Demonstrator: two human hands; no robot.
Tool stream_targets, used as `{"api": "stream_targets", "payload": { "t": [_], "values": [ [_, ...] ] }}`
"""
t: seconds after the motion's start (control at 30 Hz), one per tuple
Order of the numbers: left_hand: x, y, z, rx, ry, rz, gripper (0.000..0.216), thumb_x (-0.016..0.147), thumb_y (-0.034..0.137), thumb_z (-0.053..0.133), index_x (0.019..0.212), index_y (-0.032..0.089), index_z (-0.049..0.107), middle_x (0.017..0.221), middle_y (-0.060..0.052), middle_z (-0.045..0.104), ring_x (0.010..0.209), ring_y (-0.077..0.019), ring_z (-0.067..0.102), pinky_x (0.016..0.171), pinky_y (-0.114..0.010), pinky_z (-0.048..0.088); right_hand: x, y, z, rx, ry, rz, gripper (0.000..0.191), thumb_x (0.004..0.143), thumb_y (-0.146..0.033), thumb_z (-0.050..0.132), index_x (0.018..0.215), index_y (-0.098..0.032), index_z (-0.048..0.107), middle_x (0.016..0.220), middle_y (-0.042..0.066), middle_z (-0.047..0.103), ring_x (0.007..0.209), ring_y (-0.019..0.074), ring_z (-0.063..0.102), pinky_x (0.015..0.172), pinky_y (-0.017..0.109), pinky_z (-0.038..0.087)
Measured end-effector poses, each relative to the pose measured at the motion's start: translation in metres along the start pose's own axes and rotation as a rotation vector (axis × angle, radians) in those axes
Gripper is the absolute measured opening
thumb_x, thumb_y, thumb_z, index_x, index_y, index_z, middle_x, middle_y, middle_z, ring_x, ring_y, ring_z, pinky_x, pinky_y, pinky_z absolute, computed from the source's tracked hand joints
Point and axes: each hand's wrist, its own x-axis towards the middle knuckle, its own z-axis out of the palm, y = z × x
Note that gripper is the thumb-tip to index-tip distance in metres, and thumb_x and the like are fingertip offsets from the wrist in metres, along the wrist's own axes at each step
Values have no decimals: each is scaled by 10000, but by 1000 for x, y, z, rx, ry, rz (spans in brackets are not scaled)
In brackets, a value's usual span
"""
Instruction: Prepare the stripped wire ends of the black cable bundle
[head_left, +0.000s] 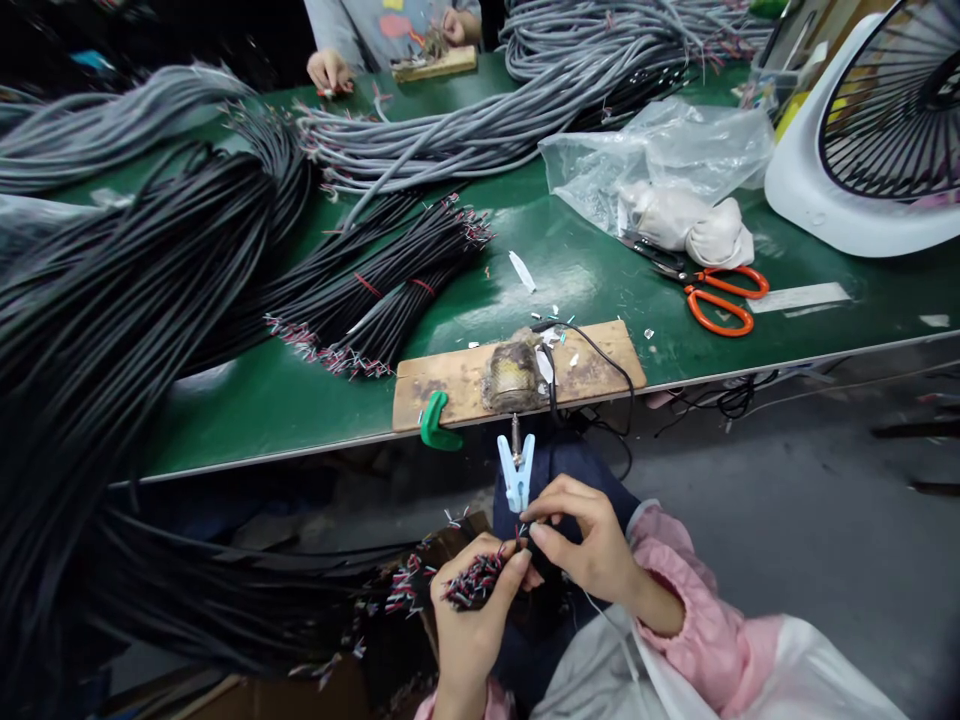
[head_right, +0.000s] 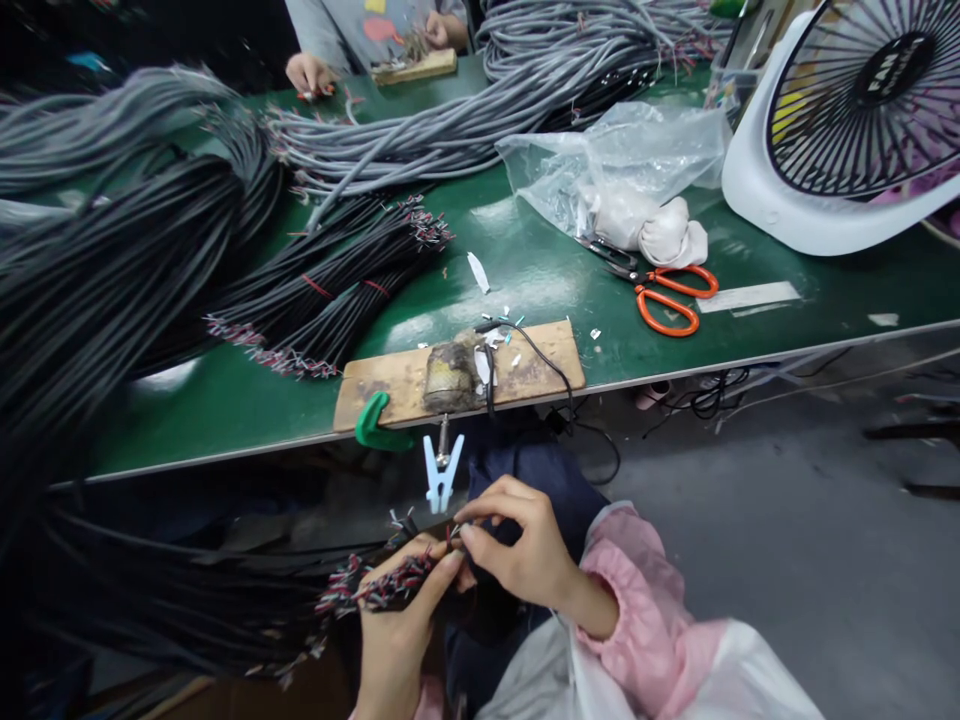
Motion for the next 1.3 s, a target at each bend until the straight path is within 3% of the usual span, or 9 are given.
{"api": "stream_targets", "payload": {
  "t": [0.3,0.43,0.53,0.67,0.77,0.87,0.97,1.1,1.3],
  "values": [
    [-1,-7,-2,24,-34,-8,303,867,268,730,596,178,629,545,22,604,500,-130,564,544,-230,450,-6,-2,1,8,-26,-98,200,880,-166,655,1008,-183,808,875,75,694,821,186,651,759,311,543],
    [-1,-6,-2,24,-55,10,324,877,287,722,584,177,640,523,21,585,494,-130,545,561,-244,439,-3,8,2,168,-116,84,224,880,-347,747,1008,-176,810,891,75,690,776,171,643,686,284,533],
    [1,-2,-2,27,-101,13,349,886,310,721,570,173,658,523,8,603,499,-136,570,563,-244,444,0,11,3,279,-126,233,332,821,-483,806,873,-156,802,803,59,683,656,147,617,580,257,495],
    [7,3,-6,11,-144,-10,353,904,353,704,604,167,702,521,-9,638,488,-148,598,548,-246,465,1,4,5,111,-8,-11,331,926,-435,718,734,-166,735,700,55,666,666,168,599,645,308,484],
    [12,9,-8,-14,-143,-3,347,871,364,742,584,173,695,512,-1,627,460,-139,577,503,-238,453,7,1,3,103,-93,-142,378,974,-468,638,745,-172,690,692,51,637,683,174,567,683,333,471],
    [16,21,-8,0,-148,70,284,820,319,791,580,190,710,532,2,636,487,-145,592,510,-238,470,19,5,-1,337,-205,80,444,904,-585,681,765,-165,638,705,12,572,651,141,524,609,271,438],
    [19,35,-9,67,-74,161,176,784,231,813,622,214,745,577,2,673,554,-159,629,572,-245,499,35,7,-2,435,-160,269,491,897,-634,660,804,-153,644,686,-17,529,621,115,474,599,247,411],
    [23,51,-12,129,-46,256,122,752,178,825,663,239,768,616,16,697,561,-151,638,570,-233,502,50,4,7,527,-247,251,645,946,-718,492,847,-124,723,719,31,586,646,128,498,596,250,413],
    [31,57,-15,208,-42,293,123,762,161,809,673,237,771,628,14,700,564,-152,645,578,-235,513,57,0,20,689,-214,348,631,847,-731,641,860,-109,741,683,32,608,576,108,518,532,216,408]
  ]
}}
